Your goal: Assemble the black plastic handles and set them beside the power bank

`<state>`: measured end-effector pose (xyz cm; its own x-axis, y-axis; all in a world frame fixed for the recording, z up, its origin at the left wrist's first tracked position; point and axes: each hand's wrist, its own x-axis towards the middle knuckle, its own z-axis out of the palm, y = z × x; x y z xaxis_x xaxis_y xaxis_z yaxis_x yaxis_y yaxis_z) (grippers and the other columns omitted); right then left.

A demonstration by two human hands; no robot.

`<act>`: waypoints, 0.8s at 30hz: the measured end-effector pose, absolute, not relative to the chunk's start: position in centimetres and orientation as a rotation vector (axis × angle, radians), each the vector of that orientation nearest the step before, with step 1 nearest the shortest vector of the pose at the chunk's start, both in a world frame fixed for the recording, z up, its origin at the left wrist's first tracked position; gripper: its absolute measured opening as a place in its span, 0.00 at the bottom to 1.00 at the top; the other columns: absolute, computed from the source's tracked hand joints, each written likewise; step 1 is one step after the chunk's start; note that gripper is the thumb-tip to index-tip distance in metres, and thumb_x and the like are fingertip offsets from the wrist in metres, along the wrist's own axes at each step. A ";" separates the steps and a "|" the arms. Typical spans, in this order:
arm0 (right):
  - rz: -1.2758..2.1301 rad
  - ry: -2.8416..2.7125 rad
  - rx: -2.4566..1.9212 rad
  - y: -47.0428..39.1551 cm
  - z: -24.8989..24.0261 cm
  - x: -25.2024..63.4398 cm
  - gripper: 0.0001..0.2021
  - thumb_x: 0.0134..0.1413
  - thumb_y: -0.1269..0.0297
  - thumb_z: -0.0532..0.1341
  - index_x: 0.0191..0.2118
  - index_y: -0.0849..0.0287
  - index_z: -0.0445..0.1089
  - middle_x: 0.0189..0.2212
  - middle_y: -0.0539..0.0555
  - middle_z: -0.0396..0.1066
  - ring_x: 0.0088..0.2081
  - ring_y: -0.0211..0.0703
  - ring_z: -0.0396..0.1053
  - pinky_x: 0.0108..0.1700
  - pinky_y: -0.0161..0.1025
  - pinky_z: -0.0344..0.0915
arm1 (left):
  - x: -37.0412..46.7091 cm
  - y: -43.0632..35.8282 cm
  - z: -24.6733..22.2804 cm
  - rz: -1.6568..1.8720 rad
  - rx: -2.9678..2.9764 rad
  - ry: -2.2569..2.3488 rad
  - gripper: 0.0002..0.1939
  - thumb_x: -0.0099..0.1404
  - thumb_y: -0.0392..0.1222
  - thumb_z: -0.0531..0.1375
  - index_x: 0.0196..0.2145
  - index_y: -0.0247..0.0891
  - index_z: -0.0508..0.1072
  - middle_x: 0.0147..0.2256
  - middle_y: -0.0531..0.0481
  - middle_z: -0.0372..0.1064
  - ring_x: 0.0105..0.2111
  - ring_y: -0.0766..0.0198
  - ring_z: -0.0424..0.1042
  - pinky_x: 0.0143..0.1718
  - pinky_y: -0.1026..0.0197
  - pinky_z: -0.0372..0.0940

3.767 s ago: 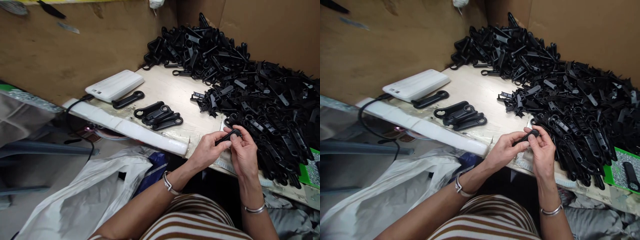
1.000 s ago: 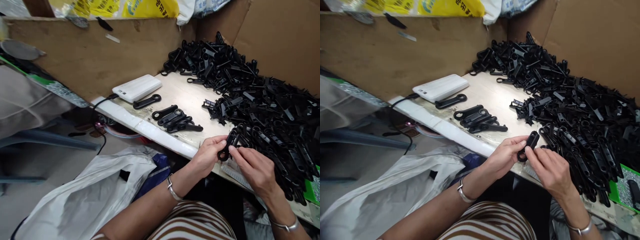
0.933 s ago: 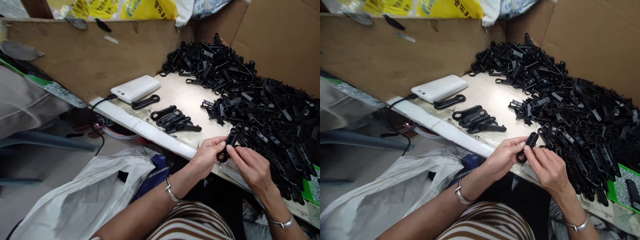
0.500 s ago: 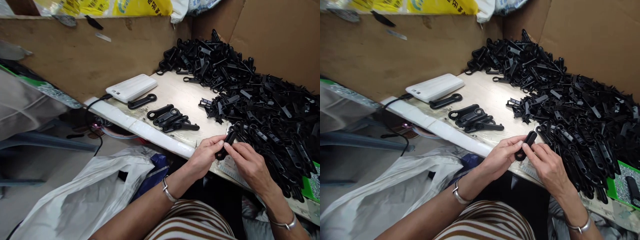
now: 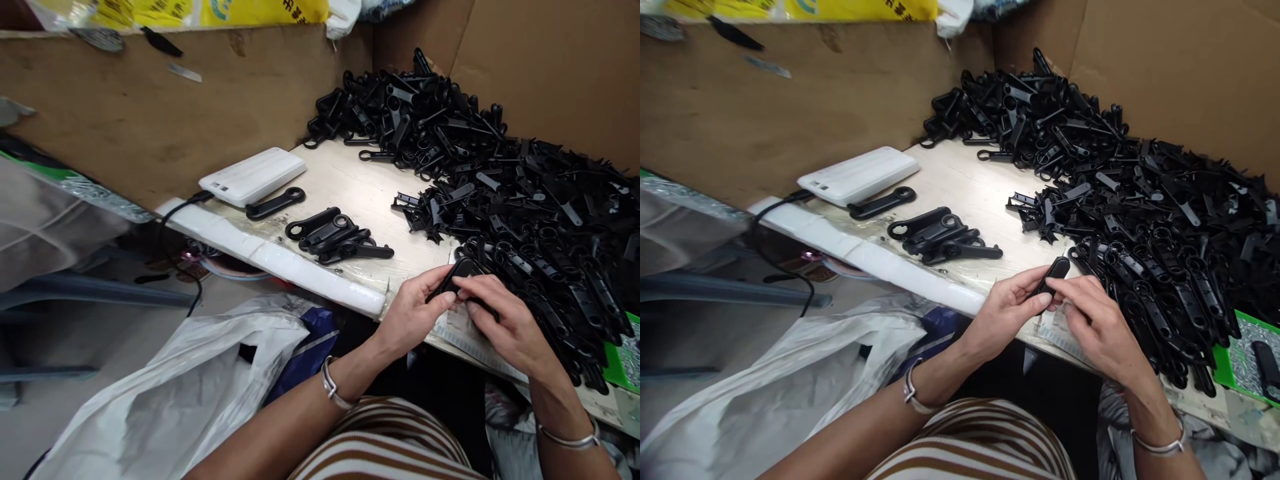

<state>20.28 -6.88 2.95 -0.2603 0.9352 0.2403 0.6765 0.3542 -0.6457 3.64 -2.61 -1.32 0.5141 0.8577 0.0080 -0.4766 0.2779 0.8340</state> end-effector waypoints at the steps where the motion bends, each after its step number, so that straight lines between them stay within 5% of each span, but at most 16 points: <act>1: 0.607 -1.888 -1.426 -6.8 2.8 20.3 0.20 0.64 0.71 0.55 0.58 0.46 0.66 0.42 0.51 0.70 0.45 0.40 0.68 0.50 0.40 0.67 | 3.5 -2.7 -1.2 0.933 0.959 0.517 0.23 0.61 0.36 0.61 0.54 0.35 0.71 0.48 0.43 0.74 0.41 0.60 0.73 0.47 0.58 0.66; 5: 0.769 -1.398 -1.498 -6.3 2.4 19.8 0.20 0.61 0.58 0.60 0.59 0.50 0.65 0.44 0.53 0.74 0.43 0.42 0.73 0.46 0.41 0.71 | 3.2 -3.0 -0.7 0.851 1.199 0.562 0.23 0.62 0.34 0.57 0.56 0.38 0.70 0.47 0.46 0.74 0.38 0.61 0.73 0.46 0.58 0.67; 10: 1.027 -1.160 -1.402 -5.9 1.6 18.3 0.18 0.59 0.53 0.61 0.50 0.56 0.71 0.42 0.58 0.77 0.40 0.46 0.75 0.43 0.44 0.74 | 3.2 -3.3 -0.5 0.909 1.299 0.640 0.20 0.63 0.33 0.57 0.53 0.37 0.72 0.52 0.46 0.72 0.50 0.56 0.72 0.52 0.57 0.65; 16: 0.826 -1.045 -1.393 -6.3 0.2 16.9 0.14 0.57 0.53 0.63 0.41 0.58 0.73 0.37 0.57 0.78 0.40 0.48 0.76 0.46 0.47 0.73 | 3.0 -3.5 -0.4 0.952 1.381 0.771 0.18 0.61 0.31 0.58 0.47 0.40 0.77 0.46 0.48 0.76 0.38 0.59 0.76 0.47 0.57 0.68; 24: 0.508 -1.259 -1.602 -6.1 -0.1 16.4 0.12 0.59 0.55 0.60 0.39 0.57 0.76 0.37 0.53 0.77 0.37 0.44 0.75 0.40 0.39 0.71 | 2.3 -2.4 -0.2 0.931 1.557 0.792 0.16 0.63 0.33 0.57 0.49 0.36 0.75 0.44 0.45 0.78 0.41 0.58 0.76 0.45 0.60 0.67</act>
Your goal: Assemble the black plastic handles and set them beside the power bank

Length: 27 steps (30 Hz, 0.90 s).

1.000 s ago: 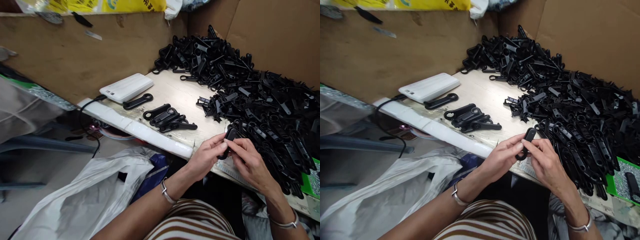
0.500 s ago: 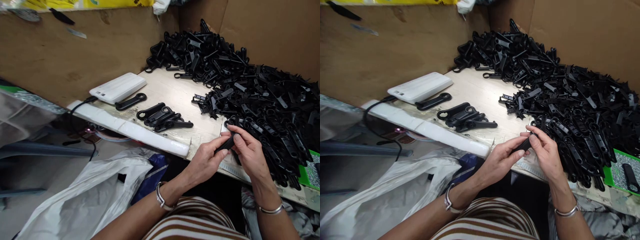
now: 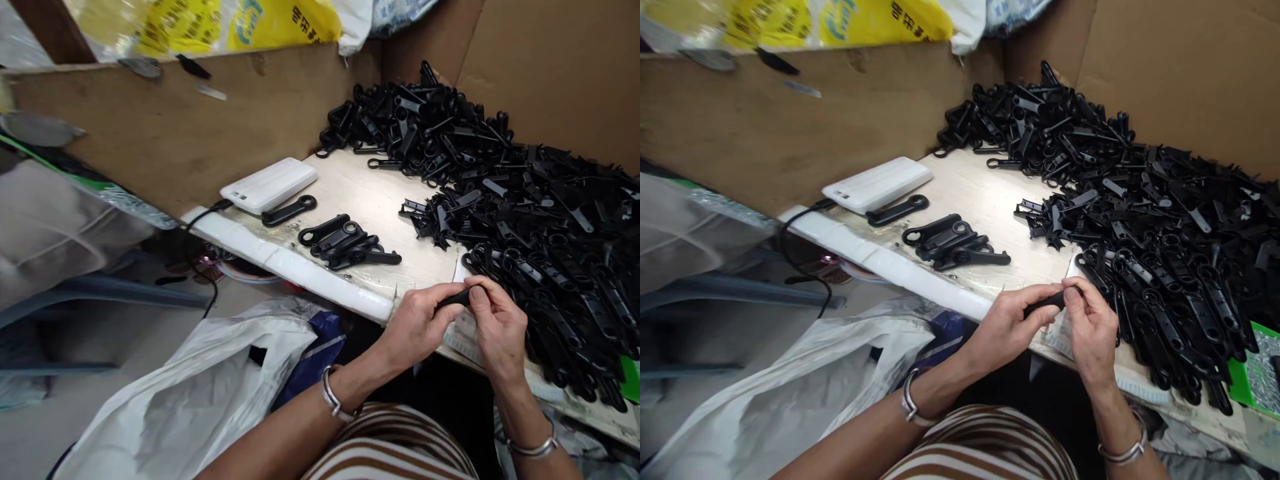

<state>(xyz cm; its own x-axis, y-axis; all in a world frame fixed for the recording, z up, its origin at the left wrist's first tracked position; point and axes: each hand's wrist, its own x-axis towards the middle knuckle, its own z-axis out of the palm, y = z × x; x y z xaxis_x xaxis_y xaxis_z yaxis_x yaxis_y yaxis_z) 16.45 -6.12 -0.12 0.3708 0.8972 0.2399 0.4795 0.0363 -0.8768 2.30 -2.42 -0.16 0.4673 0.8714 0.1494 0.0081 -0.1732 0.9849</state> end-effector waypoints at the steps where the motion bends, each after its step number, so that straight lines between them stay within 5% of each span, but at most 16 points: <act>1: 0.511 -1.333 -1.595 -5.7 0.1 16.6 0.12 0.59 0.55 0.60 0.39 0.57 0.76 0.36 0.53 0.77 0.36 0.44 0.75 0.39 0.39 0.71 | 1.9 -2.1 0.0 0.928 1.635 0.819 0.15 0.65 0.34 0.57 0.48 0.35 0.76 0.41 0.45 0.78 0.39 0.58 0.76 0.43 0.60 0.68; 5: 0.664 -1.754 -1.566 -3.0 1.5 18.3 0.14 0.61 0.56 0.58 0.43 0.56 0.77 0.35 0.53 0.79 0.34 0.45 0.76 0.39 0.41 0.72 | -0.4 -0.8 0.3 0.821 2.125 0.993 0.14 0.68 0.33 0.51 0.45 0.34 0.75 0.37 0.43 0.78 0.35 0.57 0.75 0.37 0.59 0.66; 9: 0.144 -1.916 -1.814 0.6 3.0 20.2 0.15 0.61 0.63 0.56 0.51 0.56 0.73 0.29 0.54 0.78 0.31 0.48 0.77 0.39 0.44 0.71 | -3.3 0.6 -0.1 0.737 2.489 1.329 0.17 0.65 0.26 0.48 0.41 0.32 0.75 0.37 0.40 0.77 0.37 0.54 0.73 0.38 0.54 0.64; 13: -0.129 -2.044 -2.122 3.9 3.8 19.3 0.12 0.61 0.60 0.57 0.39 0.56 0.77 0.31 0.59 0.78 0.36 0.53 0.76 0.37 0.44 0.68 | -5.4 2.0 -0.2 0.684 2.633 1.592 0.13 0.63 0.30 0.52 0.34 0.36 0.76 0.34 0.41 0.75 0.37 0.50 0.69 0.37 0.50 0.61; 18: 0.085 -1.909 -2.341 7.3 2.7 16.8 0.18 0.59 0.51 0.59 0.27 0.60 0.76 0.30 0.65 0.75 0.38 0.57 0.75 0.37 0.45 0.66 | -6.6 3.1 -0.1 0.585 2.778 1.807 0.13 0.63 0.32 0.52 0.25 0.39 0.74 0.31 0.41 0.71 0.36 0.49 0.66 0.35 0.47 0.55; 23: 0.293 -1.789 -2.331 8.0 2.9 19.0 0.11 0.55 0.57 0.61 0.28 0.59 0.75 0.26 0.55 0.74 0.29 0.43 0.71 0.31 0.36 0.62 | -8.0 3.2 -0.2 0.428 2.668 1.798 0.11 0.66 0.37 0.53 0.30 0.38 0.74 0.31 0.42 0.71 0.38 0.48 0.66 0.38 0.46 0.54; 27: 0.609 -1.665 -2.084 5.0 5.1 22.6 0.15 0.55 0.58 0.61 0.21 0.60 0.69 0.15 0.47 0.63 0.17 0.31 0.55 0.21 0.32 0.50 | -7.2 2.5 0.0 0.441 2.655 1.783 0.12 0.69 0.40 0.52 0.42 0.35 0.74 0.35 0.41 0.74 0.39 0.48 0.67 0.39 0.46 0.56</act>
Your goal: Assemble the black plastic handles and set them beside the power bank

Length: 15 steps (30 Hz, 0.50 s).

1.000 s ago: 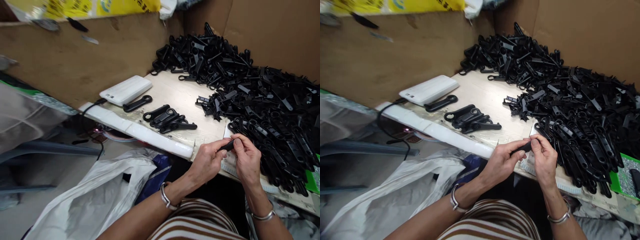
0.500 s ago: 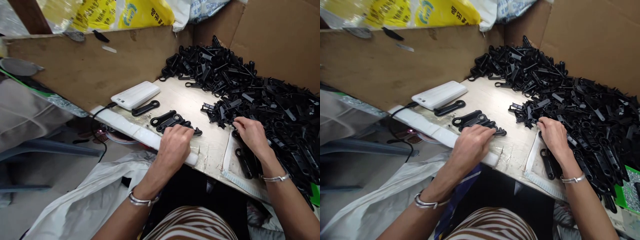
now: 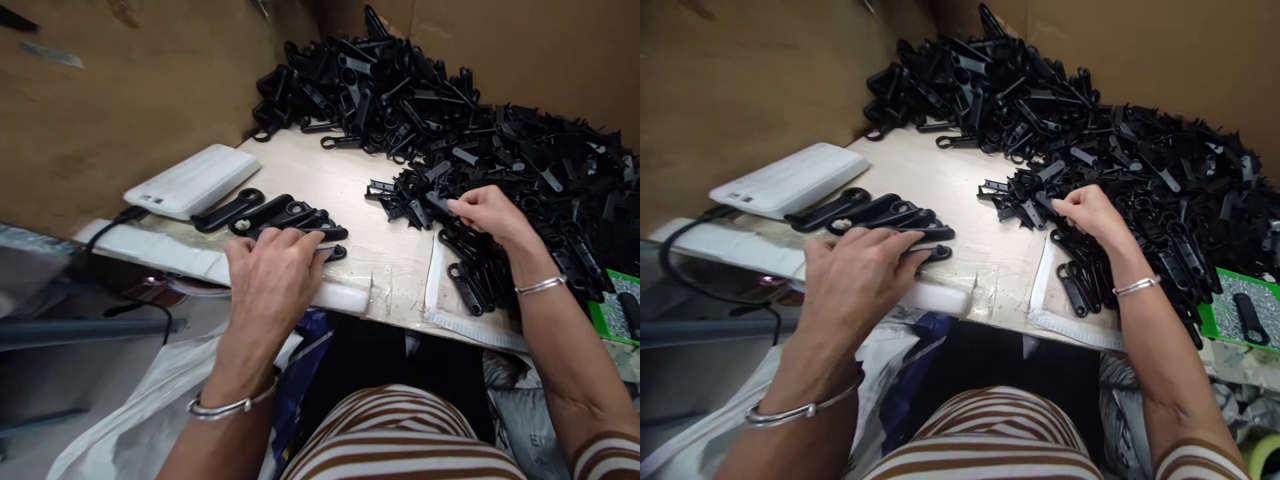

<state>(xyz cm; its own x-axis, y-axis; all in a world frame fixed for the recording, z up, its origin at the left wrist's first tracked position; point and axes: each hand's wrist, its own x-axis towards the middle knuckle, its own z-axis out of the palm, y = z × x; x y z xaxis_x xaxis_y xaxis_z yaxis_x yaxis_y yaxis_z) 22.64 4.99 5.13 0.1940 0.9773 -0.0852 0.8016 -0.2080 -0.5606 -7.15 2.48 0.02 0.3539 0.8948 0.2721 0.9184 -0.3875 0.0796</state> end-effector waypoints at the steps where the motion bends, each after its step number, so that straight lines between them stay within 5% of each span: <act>1: 0.648 -1.622 -2.028 4.0 5.7 23.4 0.15 0.54 0.59 0.61 0.20 0.60 0.67 0.14 0.46 0.62 0.16 0.30 0.54 0.21 0.32 0.49 | -6.3 2.2 0.1 -0.479 -2.502 -1.665 0.13 0.70 0.41 0.52 0.42 0.35 0.74 0.35 0.41 0.74 0.39 0.48 0.68 0.39 0.47 0.56; 8: 0.202 -1.521 -2.054 -2.5 6.0 26.2 0.13 0.55 0.59 0.61 0.26 0.60 0.76 0.15 0.49 0.68 0.19 0.37 0.65 0.24 0.33 0.56 | 4.4 -0.3 0.4 -0.679 -3.039 -0.695 0.12 0.69 0.28 0.50 0.41 0.32 0.73 0.43 0.41 0.73 0.43 0.56 0.67 0.42 0.55 0.57; 15: 0.393 -1.137 -1.815 -11.3 4.0 25.6 0.10 0.55 0.58 0.63 0.30 0.59 0.77 0.18 0.49 0.70 0.19 0.34 0.63 0.21 0.32 0.61 | 9.5 -0.1 0.7 -0.455 -3.124 -0.462 0.07 0.68 0.30 0.53 0.37 0.33 0.71 0.37 0.44 0.69 0.41 0.55 0.64 0.40 0.54 0.54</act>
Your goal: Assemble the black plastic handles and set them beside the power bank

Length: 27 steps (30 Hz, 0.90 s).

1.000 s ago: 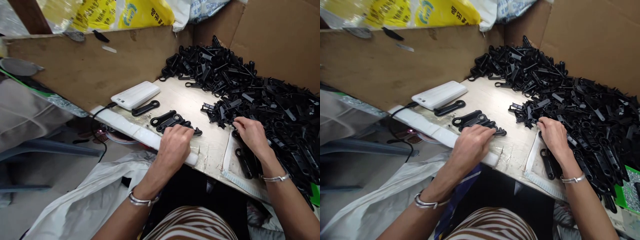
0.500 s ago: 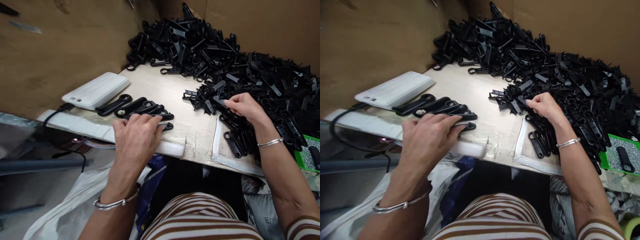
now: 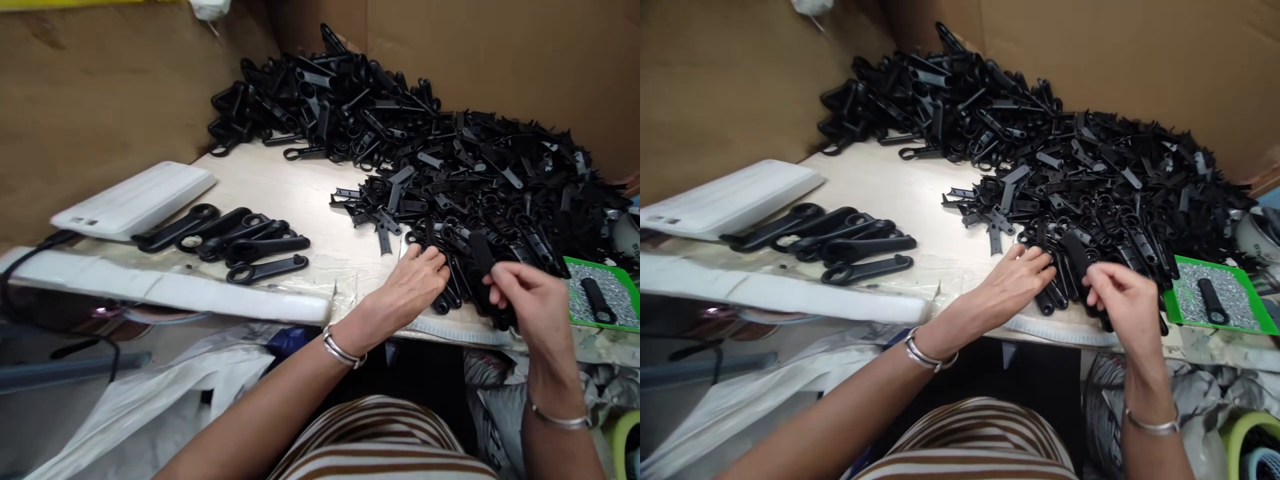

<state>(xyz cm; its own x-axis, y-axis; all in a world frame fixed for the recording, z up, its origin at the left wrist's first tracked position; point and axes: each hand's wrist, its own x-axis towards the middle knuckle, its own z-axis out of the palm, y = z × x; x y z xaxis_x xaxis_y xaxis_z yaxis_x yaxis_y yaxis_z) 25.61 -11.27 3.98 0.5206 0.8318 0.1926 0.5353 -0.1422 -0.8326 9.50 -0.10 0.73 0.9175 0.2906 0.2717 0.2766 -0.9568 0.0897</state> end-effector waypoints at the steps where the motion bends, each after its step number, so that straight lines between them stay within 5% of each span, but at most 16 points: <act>1: 0.445 -1.092 -1.800 -12.3 3.4 25.4 0.11 0.54 0.57 0.64 0.30 0.59 0.77 0.17 0.49 0.70 0.18 0.34 0.63 0.20 0.32 0.61 | 9.6 0.0 0.9 0.421 3.032 0.440 0.06 0.68 0.30 0.54 0.37 0.33 0.71 0.37 0.45 0.68 0.41 0.55 0.63 0.40 0.54 0.54; 16: 0.628 -0.604 -1.379 -13.7 1.0 22.0 0.12 0.47 0.56 0.69 0.27 0.61 0.75 0.19 0.50 0.71 0.16 0.31 0.61 0.19 0.30 0.59 | 6.9 0.3 1.6 0.448 2.707 0.464 0.07 0.66 0.29 0.53 0.32 0.35 0.67 0.36 0.46 0.69 0.43 0.56 0.65 0.44 0.52 0.55; 20: 0.673 -0.525 -1.341 -13.4 0.7 20.7 0.14 0.45 0.54 0.70 0.25 0.61 0.74 0.19 0.50 0.69 0.16 0.29 0.59 0.19 0.28 0.56 | 5.7 -0.1 0.6 0.789 1.967 0.670 0.01 0.65 0.35 0.56 0.36 0.37 0.67 0.31 0.52 0.69 0.34 0.63 0.68 0.40 0.57 0.59; 27: 0.813 -0.512 -1.318 -11.6 -0.2 16.8 0.16 0.47 0.53 0.70 0.25 0.62 0.72 0.19 0.49 0.68 0.17 0.28 0.58 0.19 0.28 0.56 | 6.4 -2.0 -0.8 0.782 0.605 0.520 0.21 0.53 0.45 0.69 0.41 0.32 0.72 0.32 0.47 0.73 0.31 0.64 0.72 0.32 0.64 0.64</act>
